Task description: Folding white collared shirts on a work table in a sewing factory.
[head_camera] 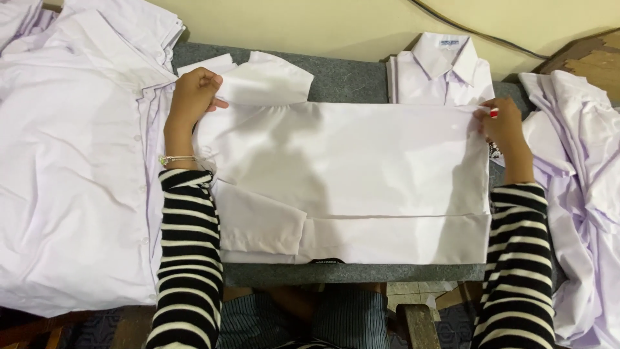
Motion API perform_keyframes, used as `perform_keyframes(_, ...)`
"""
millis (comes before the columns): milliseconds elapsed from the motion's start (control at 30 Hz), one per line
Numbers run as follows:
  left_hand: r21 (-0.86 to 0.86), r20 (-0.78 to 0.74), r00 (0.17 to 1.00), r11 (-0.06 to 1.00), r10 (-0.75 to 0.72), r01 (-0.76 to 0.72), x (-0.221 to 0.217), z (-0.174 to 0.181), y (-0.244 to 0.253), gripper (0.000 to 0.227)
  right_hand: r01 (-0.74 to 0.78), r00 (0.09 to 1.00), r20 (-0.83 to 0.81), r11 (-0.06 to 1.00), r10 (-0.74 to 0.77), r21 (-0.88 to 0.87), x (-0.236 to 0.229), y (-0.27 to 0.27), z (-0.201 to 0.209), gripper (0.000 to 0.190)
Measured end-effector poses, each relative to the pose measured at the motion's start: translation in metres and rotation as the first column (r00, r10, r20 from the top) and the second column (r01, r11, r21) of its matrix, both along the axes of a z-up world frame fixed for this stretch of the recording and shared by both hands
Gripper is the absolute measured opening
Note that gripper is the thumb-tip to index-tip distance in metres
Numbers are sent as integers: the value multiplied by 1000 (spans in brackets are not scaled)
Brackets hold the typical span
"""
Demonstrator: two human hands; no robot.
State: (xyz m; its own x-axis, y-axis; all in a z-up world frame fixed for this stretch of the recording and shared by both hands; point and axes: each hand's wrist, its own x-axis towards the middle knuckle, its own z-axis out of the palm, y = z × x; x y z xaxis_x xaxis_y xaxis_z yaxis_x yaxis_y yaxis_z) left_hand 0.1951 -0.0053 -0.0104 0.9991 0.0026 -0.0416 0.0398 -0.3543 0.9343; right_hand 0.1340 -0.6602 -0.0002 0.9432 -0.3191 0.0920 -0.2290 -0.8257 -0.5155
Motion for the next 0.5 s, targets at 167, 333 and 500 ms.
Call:
perform_keyframes(167,-115,-132,991,993,-19,3,8,-15,10,14,12,991,123,944,-55,330,-28,18,-1,16)
perform_keyframes(333,-142,-173,985,990,-9,-16,5,-11,8,20,-6,963,211,767,-168,642,-43,28,-20,15)
perform_keyframes(500,-49,-267,962,997,-66,55,-10,10,6,31,-173,934,324,601,-151,780,-60,28,-35,14)
